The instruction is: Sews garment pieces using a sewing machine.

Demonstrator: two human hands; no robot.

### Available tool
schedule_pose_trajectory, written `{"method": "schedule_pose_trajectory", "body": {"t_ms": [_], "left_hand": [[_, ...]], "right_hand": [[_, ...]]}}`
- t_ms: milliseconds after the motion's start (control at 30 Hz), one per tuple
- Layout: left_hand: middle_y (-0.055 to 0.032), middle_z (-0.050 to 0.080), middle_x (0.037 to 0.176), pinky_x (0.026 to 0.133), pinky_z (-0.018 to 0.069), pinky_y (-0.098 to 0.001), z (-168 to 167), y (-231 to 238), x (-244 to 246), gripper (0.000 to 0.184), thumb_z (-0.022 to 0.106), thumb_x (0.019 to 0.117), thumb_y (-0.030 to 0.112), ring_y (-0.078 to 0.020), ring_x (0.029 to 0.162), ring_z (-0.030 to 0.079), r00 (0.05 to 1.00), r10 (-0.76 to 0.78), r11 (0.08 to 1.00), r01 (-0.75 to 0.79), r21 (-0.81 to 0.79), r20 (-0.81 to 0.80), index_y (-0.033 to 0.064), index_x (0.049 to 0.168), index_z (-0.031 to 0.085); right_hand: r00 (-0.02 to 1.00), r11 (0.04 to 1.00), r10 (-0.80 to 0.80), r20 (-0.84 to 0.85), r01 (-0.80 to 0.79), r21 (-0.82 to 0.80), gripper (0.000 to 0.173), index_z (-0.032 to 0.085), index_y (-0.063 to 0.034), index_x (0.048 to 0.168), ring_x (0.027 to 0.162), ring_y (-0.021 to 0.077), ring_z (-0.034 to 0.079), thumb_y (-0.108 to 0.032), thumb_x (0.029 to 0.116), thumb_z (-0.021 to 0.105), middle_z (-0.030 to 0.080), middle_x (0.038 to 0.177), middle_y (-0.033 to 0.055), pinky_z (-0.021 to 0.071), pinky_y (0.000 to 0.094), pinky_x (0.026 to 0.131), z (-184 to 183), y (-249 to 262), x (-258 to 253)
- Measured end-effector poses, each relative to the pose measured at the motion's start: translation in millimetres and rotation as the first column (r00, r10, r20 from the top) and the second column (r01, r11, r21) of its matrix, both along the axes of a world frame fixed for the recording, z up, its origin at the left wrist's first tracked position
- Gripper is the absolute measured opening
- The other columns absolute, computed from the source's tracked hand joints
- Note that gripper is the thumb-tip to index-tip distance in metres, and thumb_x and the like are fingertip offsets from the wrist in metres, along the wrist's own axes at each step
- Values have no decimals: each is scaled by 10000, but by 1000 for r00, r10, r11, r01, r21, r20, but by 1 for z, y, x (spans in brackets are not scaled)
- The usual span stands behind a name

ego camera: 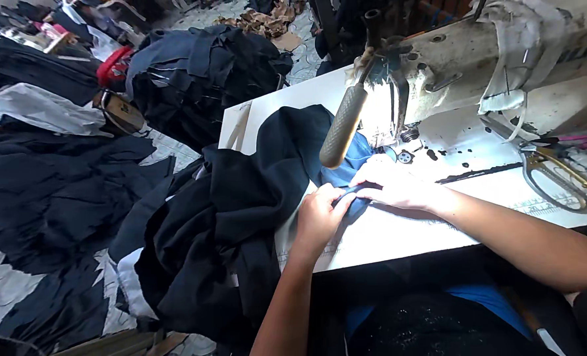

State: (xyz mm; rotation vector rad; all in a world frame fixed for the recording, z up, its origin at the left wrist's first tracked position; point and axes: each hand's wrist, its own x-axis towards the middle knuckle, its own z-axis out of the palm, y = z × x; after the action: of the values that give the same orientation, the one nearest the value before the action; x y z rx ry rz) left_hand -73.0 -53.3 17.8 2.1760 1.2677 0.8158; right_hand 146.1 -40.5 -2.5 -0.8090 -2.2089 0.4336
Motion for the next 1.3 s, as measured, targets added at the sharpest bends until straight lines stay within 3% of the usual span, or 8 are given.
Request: {"method": "schedule_pose_trajectory", "body": {"t_ms": [67,167,300,367,500,667,900,1300], "left_hand": [[52,567,751,729,450,-164,0,1,4,253,626,980,152,24,747,532,971,-49,980,92,-175,235,33,770,700],[76,577,751,749,474,-174,-9,-7,18,264,617,978,144,38,757,552,924,-141,940,238,-244,356,59,729,647],[-100,740,1036,982,454,-498,-6,-3,44,377,557,1007,330,-249,1076,672,967,-250,913,250,323,-43,71,810,747],[-119,723,1184,1021,420,-590,-1,15,50,390,518,1024,376,-299,1171,657,931,-236,915,309,260,-277,77,954,758],[-195,715,980,849,479,-625,4,45,61,314,675,983,317,-404,962,690,819,-29,999,41,8,-573,31,1113,672],[-97,749,1057,974,469,-553,-15,19,55,222,564,933,50,-279,1049,703,844,-369,834,486,262,-389,91,951,781],[-112,694,1316,1026,436,-568,-23,8,45,356,468,1044,251,-295,1213,659,882,-355,915,396,77,-311,76,1139,764],[-83,748,1216,1024,447,-545,-27,3,45,331,516,1023,251,-284,1167,688,897,-339,911,388,137,-284,92,1079,800]], "right_hand": [[997,998,-14,72,10,56,275,749,-74,1147,1137,229,664,-204,959,596,740,1128,77,376,534,1092,4,-6,6],[993,943,-114,35,97,318,242,775,-99,1012,1033,208,703,-180,968,551,764,1016,70,429,488,1052,-12,-21,18],[956,915,-288,46,261,307,276,764,-93,912,911,241,716,-228,983,534,762,917,87,517,443,873,-19,-57,28],[933,928,-350,88,332,166,283,764,-65,907,919,281,729,-223,955,533,762,940,118,520,522,841,-26,-72,28],[877,896,-442,187,423,134,291,732,-70,840,868,291,712,-255,959,541,721,860,120,516,522,827,-32,-91,20],[861,861,-487,148,445,247,258,763,-101,838,859,240,718,-226,946,565,746,860,81,517,432,805,-34,-105,11],[877,873,-466,119,435,218,265,775,-115,856,859,216,709,-237,950,559,749,868,62,505,415,812,-36,-100,12],[872,863,-479,103,446,238,270,772,-128,843,814,199,685,-250,949,556,732,819,51,463,406,827,-38,-104,12]]}}
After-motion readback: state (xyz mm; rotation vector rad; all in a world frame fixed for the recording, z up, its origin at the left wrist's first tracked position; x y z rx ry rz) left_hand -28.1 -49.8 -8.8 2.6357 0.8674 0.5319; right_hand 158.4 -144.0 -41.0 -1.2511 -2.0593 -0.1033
